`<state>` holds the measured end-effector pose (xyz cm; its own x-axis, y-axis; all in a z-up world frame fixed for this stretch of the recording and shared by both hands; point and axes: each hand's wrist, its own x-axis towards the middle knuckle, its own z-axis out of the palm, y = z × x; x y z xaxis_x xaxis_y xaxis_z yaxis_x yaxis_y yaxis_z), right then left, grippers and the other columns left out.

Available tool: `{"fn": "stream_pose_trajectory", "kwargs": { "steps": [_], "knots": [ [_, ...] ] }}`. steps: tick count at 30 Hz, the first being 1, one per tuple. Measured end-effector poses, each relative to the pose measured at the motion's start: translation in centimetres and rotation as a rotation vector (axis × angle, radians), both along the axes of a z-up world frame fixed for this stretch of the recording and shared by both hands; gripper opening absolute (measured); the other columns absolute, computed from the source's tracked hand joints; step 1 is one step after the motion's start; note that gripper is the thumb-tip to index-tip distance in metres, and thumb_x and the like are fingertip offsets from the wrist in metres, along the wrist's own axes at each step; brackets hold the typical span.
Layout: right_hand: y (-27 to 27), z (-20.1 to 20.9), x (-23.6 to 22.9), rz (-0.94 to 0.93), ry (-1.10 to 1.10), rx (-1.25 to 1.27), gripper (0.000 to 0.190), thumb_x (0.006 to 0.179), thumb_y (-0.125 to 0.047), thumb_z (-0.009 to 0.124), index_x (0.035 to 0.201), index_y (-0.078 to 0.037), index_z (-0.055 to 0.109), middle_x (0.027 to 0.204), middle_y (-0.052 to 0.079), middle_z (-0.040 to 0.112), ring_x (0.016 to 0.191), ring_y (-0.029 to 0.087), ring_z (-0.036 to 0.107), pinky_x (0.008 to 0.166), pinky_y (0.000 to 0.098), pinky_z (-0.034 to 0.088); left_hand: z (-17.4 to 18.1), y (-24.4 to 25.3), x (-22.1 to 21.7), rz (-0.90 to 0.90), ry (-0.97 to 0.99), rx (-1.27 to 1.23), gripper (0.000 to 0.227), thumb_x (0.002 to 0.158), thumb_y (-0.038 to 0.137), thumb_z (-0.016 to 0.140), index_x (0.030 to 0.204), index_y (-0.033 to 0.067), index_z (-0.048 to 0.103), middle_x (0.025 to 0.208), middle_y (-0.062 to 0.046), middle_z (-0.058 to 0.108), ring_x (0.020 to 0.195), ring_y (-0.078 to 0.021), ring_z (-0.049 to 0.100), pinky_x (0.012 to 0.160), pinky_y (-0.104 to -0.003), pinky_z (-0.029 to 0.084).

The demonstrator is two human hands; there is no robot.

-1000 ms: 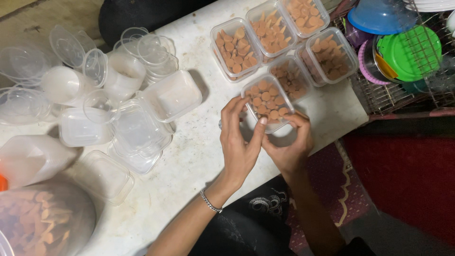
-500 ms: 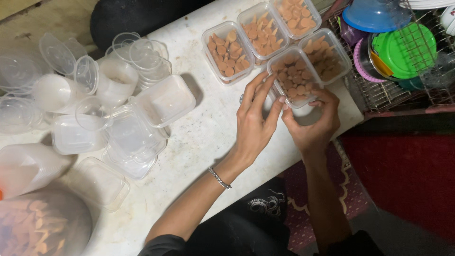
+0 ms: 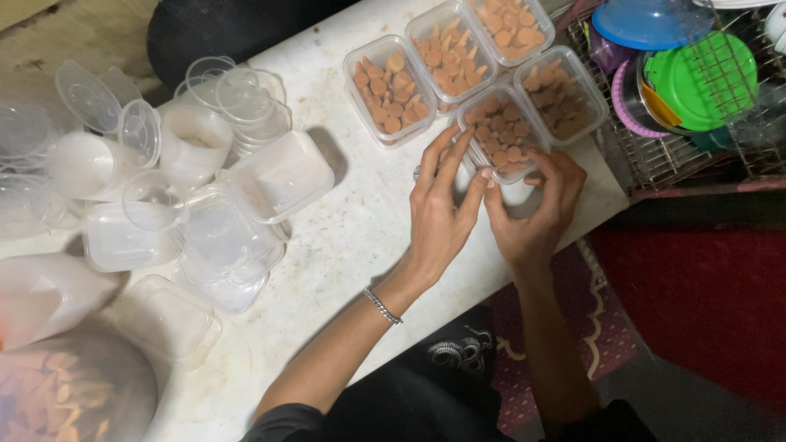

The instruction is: The person places incense cones into small clear containers by hand and سپس moves the containers to the side.

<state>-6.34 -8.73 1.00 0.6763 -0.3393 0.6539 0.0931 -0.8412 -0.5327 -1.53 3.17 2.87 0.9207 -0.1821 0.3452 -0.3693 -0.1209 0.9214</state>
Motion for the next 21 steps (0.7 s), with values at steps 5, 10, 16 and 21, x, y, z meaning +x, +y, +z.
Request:
{"fn": "stream_pose_trajectory", "kwargs": {
  "steps": [5, 10, 16, 21],
  "knots": [
    [0.7, 0.5, -0.4, -0.028, -0.01, -0.063, 0.056, 0.083, -0.012, 0.085, 0.129, 0.001, 0.055, 0.119, 0.014, 0.045, 0.114, 0.033, 0.047, 0.082, 0.0414, 0.047, 0.9, 1.2, -0.5, -0.012, -0.004, -0.001, 0.051, 0.097, 0.017, 0.068, 0.142, 0.0021, 0.051, 0.142, -0.021, 0.05, 0.12, -0.0388, 0.065, 0.1, -0.051, 0.054],
    [1.7, 2.1, -1.9, -0.054, -0.011, -0.069, 0.064, 0.09, -0.026, 0.083, 0.136, -0.001, 0.047, 0.121, 0.012, 0.04, 0.11, 0.031, 0.04, 0.089, 0.0429, 0.036, 2.4, 3.5, -1.8, -0.005, 0.006, -0.008, 0.051, 0.096, 0.018, 0.068, 0.141, 0.0025, 0.05, 0.143, -0.019, 0.05, 0.121, -0.0372, 0.065, 0.099, -0.049, 0.055],
    [4.8, 4.1, -2.2, 0.015, -0.114, -0.015, 0.041, 0.093, -0.023, 0.074, 0.12, 0.002, 0.056, 0.113, 0.013, 0.045, 0.102, 0.029, 0.046, 0.084, 0.0394, 0.035, 5.0, 9.2, -3.0, -0.054, 0.146, -0.063, 0.051, 0.095, 0.018, 0.069, 0.141, 0.0049, 0.051, 0.141, -0.015, 0.051, 0.125, -0.0341, 0.06, 0.101, -0.044, 0.052],
    [9.1, 4.0, -0.1, 0.276, -0.038, 0.229, 0.007, 0.092, 0.004, 0.075, 0.097, 0.001, 0.07, 0.088, 0.012, 0.07, 0.076, 0.029, 0.065, 0.068, 0.0358, 0.05, 7.2, 15.7, -2.7, 0.071, 0.032, 0.088, 0.046, 0.091, 0.009, 0.074, 0.133, 0.0018, 0.057, 0.136, -0.022, 0.052, 0.123, -0.0453, 0.06, 0.1, -0.055, 0.052]
  ]
}}
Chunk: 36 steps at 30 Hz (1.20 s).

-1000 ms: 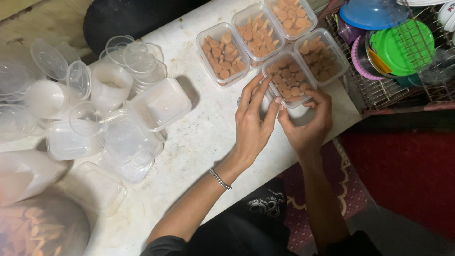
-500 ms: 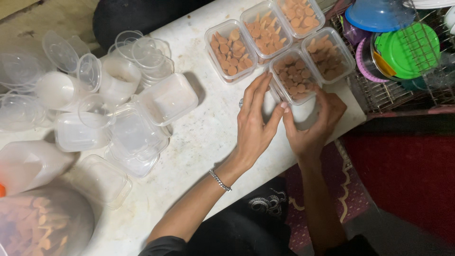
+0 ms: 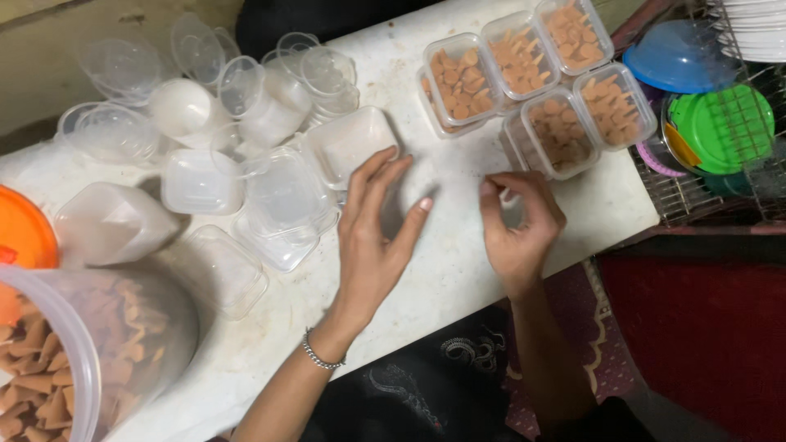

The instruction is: The person places incense cones into small clear containers by hand and سپس moves the containers to the side.

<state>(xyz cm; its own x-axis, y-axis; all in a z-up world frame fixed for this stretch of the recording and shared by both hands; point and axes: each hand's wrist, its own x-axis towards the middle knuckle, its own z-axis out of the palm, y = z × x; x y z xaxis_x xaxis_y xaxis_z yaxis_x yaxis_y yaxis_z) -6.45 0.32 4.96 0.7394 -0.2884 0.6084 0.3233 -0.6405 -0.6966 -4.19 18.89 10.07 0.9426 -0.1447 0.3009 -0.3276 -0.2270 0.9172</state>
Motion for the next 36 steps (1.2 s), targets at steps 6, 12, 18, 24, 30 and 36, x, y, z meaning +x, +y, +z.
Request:
{"fn": "stream_pose_trajectory", "kwargs": {
  "steps": [6, 12, 18, 24, 30, 36],
  "knots": [
    [5.4, 0.2, 4.9, 0.171, 0.152, 0.013, 0.011, 0.091, -0.006, 0.078, 0.101, -0.003, 0.073, 0.089, 0.009, 0.067, 0.075, 0.022, 0.069, 0.064, 0.0295, 0.057, -1.6, 5.8, 0.7, 0.278, -0.156, 0.308, 0.041, 0.094, 0.02, 0.075, 0.13, 0.0062, 0.063, 0.132, -0.013, 0.053, 0.122, -0.0345, 0.054, 0.096, -0.046, 0.049],
    [8.3, -2.1, 8.7, 0.102, 0.197, 0.049, 0.027, 0.088, -0.011, 0.081, 0.11, 0.002, 0.072, 0.09, 0.012, 0.058, 0.069, 0.019, 0.063, 0.061, 0.0284, 0.056, -3.9, 8.3, 1.0, 0.297, -0.165, 0.325, 0.041, 0.093, 0.02, 0.075, 0.127, -0.0001, 0.066, 0.131, -0.02, 0.053, 0.121, -0.0414, 0.051, 0.096, -0.054, 0.047],
    [8.0, -2.9, 9.9, -0.007, 0.349, -0.044, 0.017, 0.083, -0.001, 0.079, 0.1, -0.002, 0.078, 0.076, 0.007, 0.064, 0.066, 0.012, 0.061, 0.06, 0.0248, 0.054, -4.9, 9.4, 0.0, 0.272, -0.089, 0.343, 0.045, 0.091, 0.019, 0.075, 0.13, -0.001, 0.064, 0.133, -0.02, 0.052, 0.124, -0.039, 0.049, 0.101, -0.054, 0.043],
    [7.7, -2.0, 9.7, -0.016, 0.485, -0.257, 0.008, 0.086, -0.012, 0.081, 0.094, -0.009, 0.078, 0.074, 0.002, 0.07, 0.067, 0.016, 0.067, 0.067, 0.0324, 0.054, -5.5, 10.7, -1.0, 0.279, -0.057, 0.299, 0.047, 0.09, 0.022, 0.076, 0.131, 0.0024, 0.064, 0.134, -0.018, 0.052, 0.127, -0.0387, 0.049, 0.103, -0.054, 0.043],
    [7.3, 0.3, 9.3, -0.034, 0.492, -0.3, 0.006, 0.091, -0.018, 0.075, 0.093, -0.013, 0.076, 0.069, 0.001, 0.07, 0.066, 0.02, 0.067, 0.069, 0.0349, 0.052, -4.4, 13.2, -3.5, 0.363, -0.023, 0.232, 0.045, 0.089, 0.019, 0.078, 0.13, 0.006, 0.064, 0.133, -0.013, 0.053, 0.127, -0.0336, 0.05, 0.1, -0.048, 0.048],
    [9.0, 3.3, 6.8, -0.047, 0.371, -0.261, 0.008, 0.092, -0.021, 0.077, 0.095, -0.014, 0.074, 0.071, 0.0, 0.071, 0.066, 0.013, 0.066, 0.067, 0.0259, 0.051, -3.4, 14.2, -4.5, 0.352, -0.027, 0.17, 0.064, 0.083, 0.017, 0.083, 0.139, 0.0058, 0.056, 0.13, -0.014, 0.058, 0.128, -0.0346, 0.052, 0.102, -0.05, 0.047]
  ]
}}
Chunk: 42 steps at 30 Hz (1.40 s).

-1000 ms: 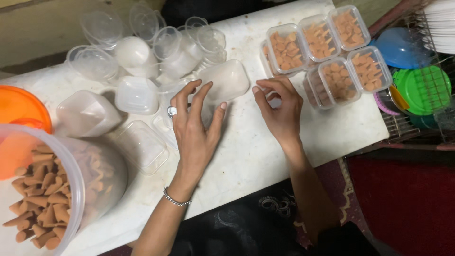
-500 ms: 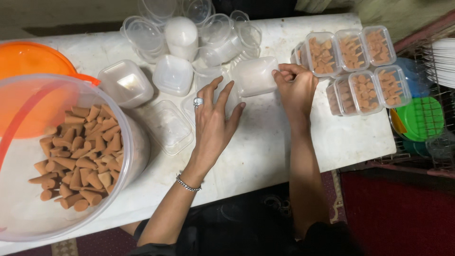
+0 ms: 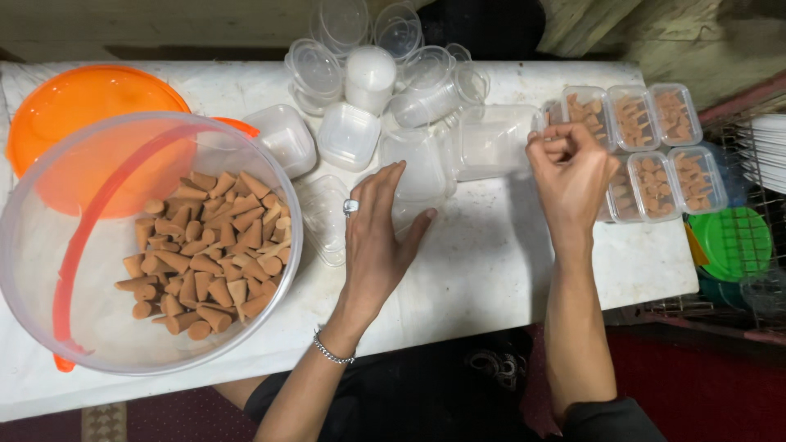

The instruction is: The person places incense cones into small clear containers by hand and سپس moves the containers to the side.

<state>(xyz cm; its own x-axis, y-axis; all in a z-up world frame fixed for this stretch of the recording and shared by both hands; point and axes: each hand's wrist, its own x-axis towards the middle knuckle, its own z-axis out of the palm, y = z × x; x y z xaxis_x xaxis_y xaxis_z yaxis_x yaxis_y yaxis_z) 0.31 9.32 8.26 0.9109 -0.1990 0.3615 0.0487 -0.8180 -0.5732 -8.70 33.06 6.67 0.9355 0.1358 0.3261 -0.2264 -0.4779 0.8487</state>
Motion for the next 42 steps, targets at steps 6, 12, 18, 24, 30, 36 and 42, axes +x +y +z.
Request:
{"fn": "stream_pose_trajectory", "kwargs": {
  "steps": [6, 12, 18, 24, 30, 36, 42],
  "knots": [
    [5.1, 2.5, -6.5, 0.177, -0.103, 0.128, 0.012, 0.086, 0.005, 0.078, 0.089, -0.002, 0.068, 0.066, 0.008, 0.07, 0.056, 0.016, 0.065, 0.062, 0.0268, 0.054, 2.2, 1.4, -1.6, -0.237, 0.075, -0.165, 0.11, 0.071, 0.023, 0.09, 0.157, 0.0079, 0.024, 0.151, -0.021, 0.043, 0.144, -0.0452, 0.037, 0.11, -0.066, 0.037],
    [6.1, 2.0, -9.9, 0.508, 0.02, 0.288, 0.023, 0.092, -0.003, 0.069, 0.113, 0.003, 0.061, 0.099, 0.018, 0.072, 0.095, 0.035, 0.073, 0.079, 0.0467, 0.06, -0.1, 4.0, -4.1, -0.157, 0.039, -0.374, 0.081, 0.061, 0.026, 0.095, 0.131, 0.0131, 0.058, 0.128, -0.005, 0.068, 0.121, -0.0287, 0.065, 0.104, -0.048, 0.05],
    [6.8, 1.1, -11.0, 0.862, 0.113, 0.429, 0.085, 0.06, -0.031, 0.093, 0.126, 0.009, 0.057, 0.117, 0.026, 0.067, 0.113, 0.042, 0.066, 0.092, 0.0524, 0.056, -3.0, 5.7, -6.2, -0.283, 0.147, -0.762, 0.098, 0.048, 0.026, 0.1, 0.134, 0.0037, 0.058, 0.115, -0.01, 0.07, 0.111, -0.0217, 0.064, 0.104, -0.044, 0.049],
    [7.3, -0.4, -10.9, 0.867, 0.184, 0.545, 0.073, 0.063, -0.027, 0.089, 0.121, 0.005, 0.058, 0.106, 0.018, 0.07, 0.103, 0.03, 0.069, 0.087, 0.0482, 0.058, -2.7, 5.9, -7.1, -0.242, 0.177, -0.793, 0.099, 0.05, 0.026, 0.1, 0.136, 0.0044, 0.057, 0.115, -0.011, 0.072, 0.11, -0.0205, 0.065, 0.103, -0.041, 0.048],
    [5.1, -2.8, -11.0, 0.863, 0.382, 0.367, 0.108, 0.05, -0.034, 0.096, 0.14, -0.002, 0.046, 0.135, 0.017, 0.061, 0.125, 0.035, 0.057, 0.11, 0.0564, 0.04, 0.2, 7.3, -8.2, -0.198, 0.14, -0.293, 0.08, 0.06, 0.036, 0.095, 0.125, 0.0056, 0.06, 0.12, -0.013, 0.068, 0.118, -0.0354, 0.063, 0.099, -0.054, 0.05],
    [6.7, -2.4, -11.5, 0.927, 0.539, 0.064, 0.09, 0.06, -0.016, 0.091, 0.139, -0.007, 0.049, 0.132, 0.015, 0.061, 0.127, 0.04, 0.054, 0.106, 0.0593, 0.044, -0.9, 7.5, -9.1, -0.187, 0.186, -0.001, 0.067, 0.067, 0.03, 0.092, 0.122, 0.0015, 0.064, 0.115, -0.015, 0.065, 0.114, -0.0394, 0.062, 0.091, -0.059, 0.054],
    [6.9, -4.2, -11.5, 0.881, 0.611, -0.07, 0.089, 0.065, -0.021, 0.088, 0.144, -0.015, 0.047, 0.131, 0.008, 0.06, 0.13, 0.033, 0.052, 0.111, 0.0524, 0.042, -3.1, 6.8, -9.9, -0.151, 0.2, 0.172, 0.074, 0.072, 0.026, 0.088, 0.136, 0.0055, 0.058, 0.119, -0.011, 0.064, 0.124, -0.0325, 0.056, 0.099, -0.046, 0.048]
  ]
}}
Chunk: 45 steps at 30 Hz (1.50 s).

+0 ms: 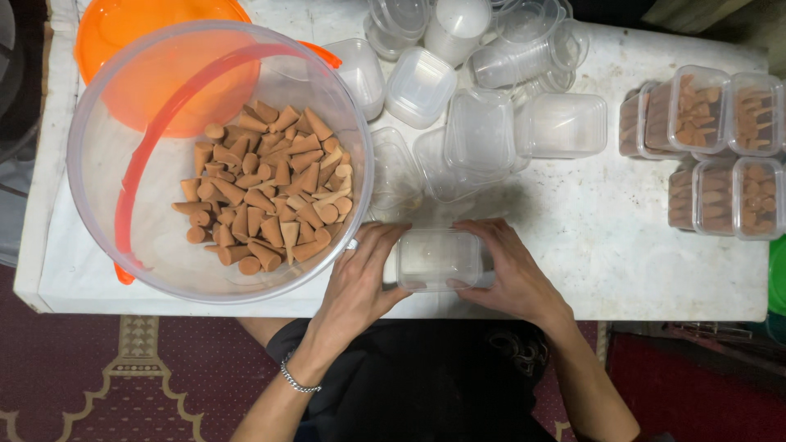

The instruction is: The person places incense cones into small clear containers by hand and سپس moves the containers to the side.

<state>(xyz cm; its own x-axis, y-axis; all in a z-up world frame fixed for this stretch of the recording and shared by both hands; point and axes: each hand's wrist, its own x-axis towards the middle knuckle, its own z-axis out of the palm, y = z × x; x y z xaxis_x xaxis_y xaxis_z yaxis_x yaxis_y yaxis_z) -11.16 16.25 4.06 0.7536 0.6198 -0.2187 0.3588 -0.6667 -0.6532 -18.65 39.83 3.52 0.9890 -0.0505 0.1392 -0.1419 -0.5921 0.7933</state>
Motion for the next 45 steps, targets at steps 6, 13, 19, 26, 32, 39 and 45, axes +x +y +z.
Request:
{"fn": "stream_pose_trajectory", "kwargs": {
  "steps": [6, 13, 19, 26, 32, 39, 45],
  "knots": [
    [-0.1, -0.6, 0.1, 0.004, -0.02, -0.088, 0.089, 0.067, -0.021, 0.087, 0.146, -0.014, 0.046, 0.129, 0.011, 0.063, 0.128, 0.033, 0.054, 0.112, 0.0515, 0.041, -1.5, -0.2, 0.3, -0.031, 0.0, 0.103, 0.077, 0.074, 0.015, 0.085, 0.142, 0.0029, 0.052, 0.118, -0.016, 0.064, 0.123, -0.0369, 0.055, 0.093, -0.05, 0.05],
    [-0.5, 2.2, 0.3, 0.098, -0.041, -0.05, 0.11, 0.069, -0.038, 0.091, 0.156, -0.014, 0.027, 0.15, 0.015, 0.045, 0.126, 0.031, 0.047, 0.105, 0.0454, 0.043, 4.5, 1.3, -2.1, -0.13, -0.008, 0.168, 0.101, 0.075, 0.033, 0.09, 0.15, 0.0007, 0.03, 0.147, -0.022, 0.041, 0.137, -0.0385, 0.043, 0.097, -0.047, 0.052],
    [2.0, 9.1, 1.5, 0.189, -0.262, 0.128, 0.088, 0.07, -0.04, 0.087, 0.143, -0.008, 0.048, 0.143, 0.012, 0.056, 0.129, 0.028, 0.053, 0.108, 0.0414, 0.046, 12.0, 6.6, -5.7, -0.388, 0.108, -0.067, 0.062, 0.091, 0.037, 0.072, 0.142, 0.0089, 0.05, 0.129, -0.007, 0.058, 0.111, -0.0237, 0.063, 0.094, -0.038, 0.048],
    [7.5, 15.2, 3.6, 0.327, -0.52, 0.361, 0.044, 0.082, -0.017, 0.082, 0.116, 0.004, 0.064, 0.118, 0.02, 0.067, 0.108, 0.03, 0.069, 0.093, 0.0361, 0.059, 18.9, 13.3, -7.0, -0.073, -0.281, -0.005, 0.026, 0.086, 0.026, 0.064, 0.103, 0.0073, 0.069, 0.101, -0.006, 0.08, 0.092, -0.0155, 0.084, 0.084, -0.022, 0.065],
    [12.7, 17.8, 4.8, 0.466, -0.611, 0.453, 0.018, 0.089, 0.002, 0.078, 0.103, 0.008, 0.069, 0.108, 0.022, 0.068, 0.094, 0.03, 0.069, 0.084, 0.0367, 0.057, 20.0, 16.7, -2.6, -0.188, -0.348, 0.266, 0.018, 0.09, 0.013, 0.064, 0.101, -0.0013, 0.068, 0.105, -0.011, 0.072, 0.089, -0.0205, 0.072, 0.066, -0.031, 0.052],
    [16.5, 18.6, 6.2, 0.644, -0.519, 0.286, 0.007, 0.093, -0.004, 0.073, 0.097, 0.001, 0.071, 0.101, 0.011, 0.067, 0.09, 0.026, 0.062, 0.081, 0.037, 0.051, 18.0, 18.8, 2.4, -0.42, 0.095, 0.549, 0.032, 0.103, 0.018, 0.05, 0.072, 0.0125, 0.053, 0.074, -0.004, 0.051, 0.053, -0.0331, 0.053, 0.052, -0.045, 0.041],
    [19.0, 17.9, 7.0, 0.739, -0.458, 0.021, 0.008, 0.097, -0.009, 0.064, 0.099, -0.004, 0.07, 0.091, 0.003, 0.069, 0.088, 0.023, 0.061, 0.074, 0.0364, 0.05, 14.9, 15.8, 5.1, -0.677, 0.293, 1.106, 0.019, 0.088, -0.005, 0.065, 0.099, 0.0093, 0.07, 0.095, -0.008, 0.073, 0.08, -0.033, 0.074, 0.063, -0.044, 0.064]
  ]
}}
